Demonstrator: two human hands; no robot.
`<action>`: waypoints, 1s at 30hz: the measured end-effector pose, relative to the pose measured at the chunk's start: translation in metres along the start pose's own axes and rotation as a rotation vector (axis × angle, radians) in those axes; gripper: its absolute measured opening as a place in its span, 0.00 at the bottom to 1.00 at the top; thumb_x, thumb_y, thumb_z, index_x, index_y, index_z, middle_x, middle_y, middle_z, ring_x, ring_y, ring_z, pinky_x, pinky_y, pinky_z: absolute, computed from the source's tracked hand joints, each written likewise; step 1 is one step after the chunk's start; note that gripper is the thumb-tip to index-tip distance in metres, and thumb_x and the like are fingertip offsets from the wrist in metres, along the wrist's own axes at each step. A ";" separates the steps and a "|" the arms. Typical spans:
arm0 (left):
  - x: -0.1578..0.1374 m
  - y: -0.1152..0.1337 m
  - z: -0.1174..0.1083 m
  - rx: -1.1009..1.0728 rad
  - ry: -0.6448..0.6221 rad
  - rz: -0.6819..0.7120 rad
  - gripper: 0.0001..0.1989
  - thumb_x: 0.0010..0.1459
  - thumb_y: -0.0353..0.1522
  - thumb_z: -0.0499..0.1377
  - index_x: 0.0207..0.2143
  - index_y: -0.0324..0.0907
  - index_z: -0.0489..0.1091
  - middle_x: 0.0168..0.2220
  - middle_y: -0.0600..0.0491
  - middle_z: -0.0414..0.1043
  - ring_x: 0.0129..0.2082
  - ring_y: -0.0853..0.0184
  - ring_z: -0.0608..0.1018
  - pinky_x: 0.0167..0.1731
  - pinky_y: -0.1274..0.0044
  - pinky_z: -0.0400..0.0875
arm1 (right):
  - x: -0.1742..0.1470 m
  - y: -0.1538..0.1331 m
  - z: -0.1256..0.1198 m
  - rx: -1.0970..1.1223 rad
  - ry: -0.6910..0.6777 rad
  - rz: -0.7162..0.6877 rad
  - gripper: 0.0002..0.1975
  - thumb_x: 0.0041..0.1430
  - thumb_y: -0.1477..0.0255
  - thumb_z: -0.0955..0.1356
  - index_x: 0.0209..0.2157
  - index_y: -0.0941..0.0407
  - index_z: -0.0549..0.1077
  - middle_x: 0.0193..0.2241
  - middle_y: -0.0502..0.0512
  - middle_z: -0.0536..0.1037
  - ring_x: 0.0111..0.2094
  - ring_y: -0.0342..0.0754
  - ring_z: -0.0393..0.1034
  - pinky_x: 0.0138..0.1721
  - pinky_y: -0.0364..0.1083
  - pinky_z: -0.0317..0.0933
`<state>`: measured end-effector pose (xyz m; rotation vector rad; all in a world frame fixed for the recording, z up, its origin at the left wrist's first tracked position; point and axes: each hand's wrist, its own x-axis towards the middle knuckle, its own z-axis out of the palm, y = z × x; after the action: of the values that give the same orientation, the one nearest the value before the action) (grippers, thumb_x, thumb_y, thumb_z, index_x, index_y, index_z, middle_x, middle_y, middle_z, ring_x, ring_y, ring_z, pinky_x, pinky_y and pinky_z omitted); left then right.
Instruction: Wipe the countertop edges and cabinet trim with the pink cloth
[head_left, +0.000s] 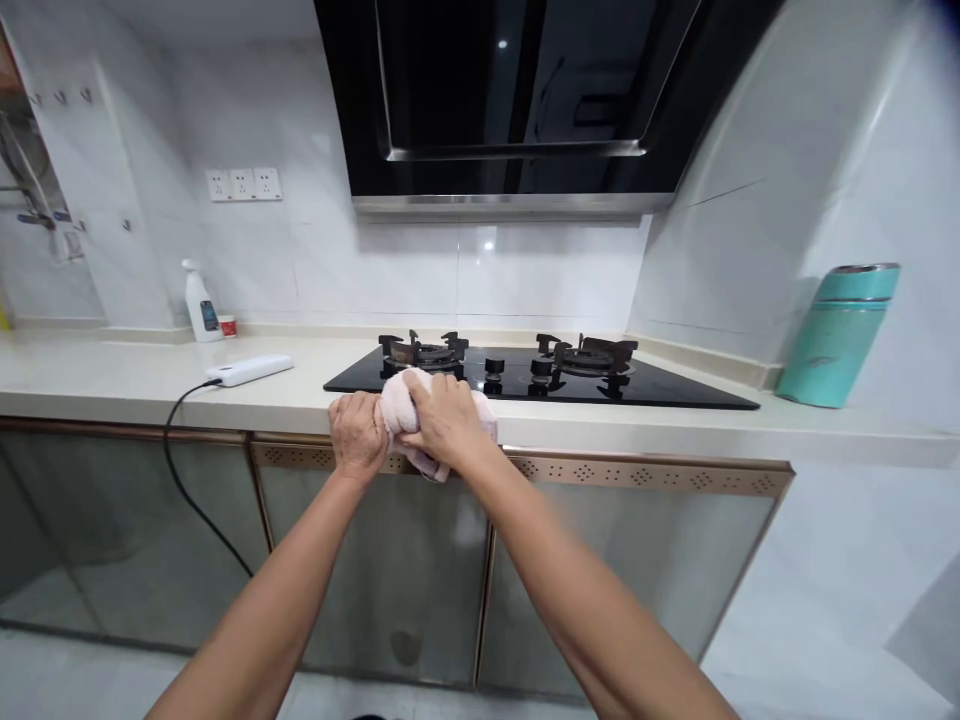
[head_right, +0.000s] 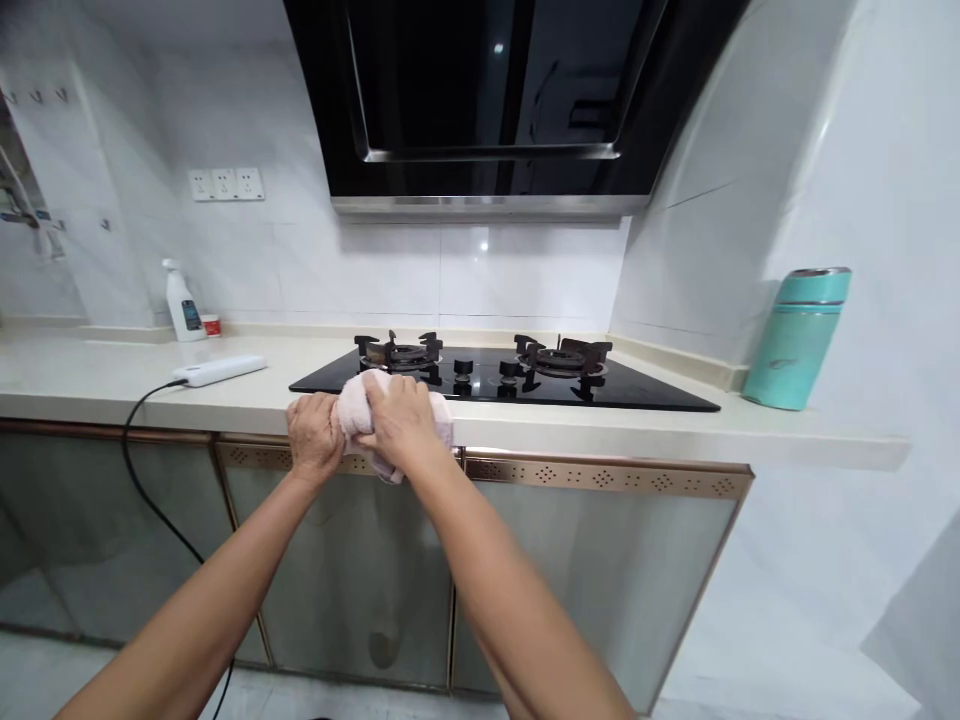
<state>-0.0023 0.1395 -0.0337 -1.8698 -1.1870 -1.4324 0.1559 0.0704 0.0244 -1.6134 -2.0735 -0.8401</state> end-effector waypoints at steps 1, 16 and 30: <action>0.000 -0.002 0.000 -0.016 -0.012 0.004 0.17 0.67 0.33 0.44 0.34 0.43 0.71 0.36 0.46 0.74 0.41 0.55 0.71 0.48 0.64 0.60 | 0.004 -0.004 0.002 0.013 0.013 -0.009 0.47 0.52 0.48 0.73 0.67 0.53 0.56 0.49 0.66 0.69 0.47 0.61 0.61 0.46 0.53 0.53; 0.022 0.006 -0.021 -0.306 0.030 -0.065 0.19 0.66 0.39 0.49 0.53 0.40 0.67 0.55 0.41 0.69 0.58 0.56 0.70 0.56 0.63 0.66 | 0.014 0.006 -0.007 0.290 -0.186 0.019 0.56 0.47 0.48 0.75 0.71 0.48 0.47 0.60 0.68 0.63 0.58 0.68 0.59 0.57 0.62 0.50; 0.018 0.056 -0.020 0.016 -0.262 0.217 0.25 0.62 0.49 0.59 0.58 0.51 0.67 0.59 0.44 0.65 0.57 0.51 0.67 0.50 0.63 0.60 | -0.092 0.173 -0.015 0.069 0.030 0.275 0.26 0.71 0.61 0.51 0.45 0.55 0.77 0.48 0.61 0.78 0.50 0.56 0.70 0.50 0.55 0.58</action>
<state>0.0368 0.1022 -0.0036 -2.1497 -1.0669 -1.0843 0.3462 0.0206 0.0167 -1.7842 -1.7852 -0.6855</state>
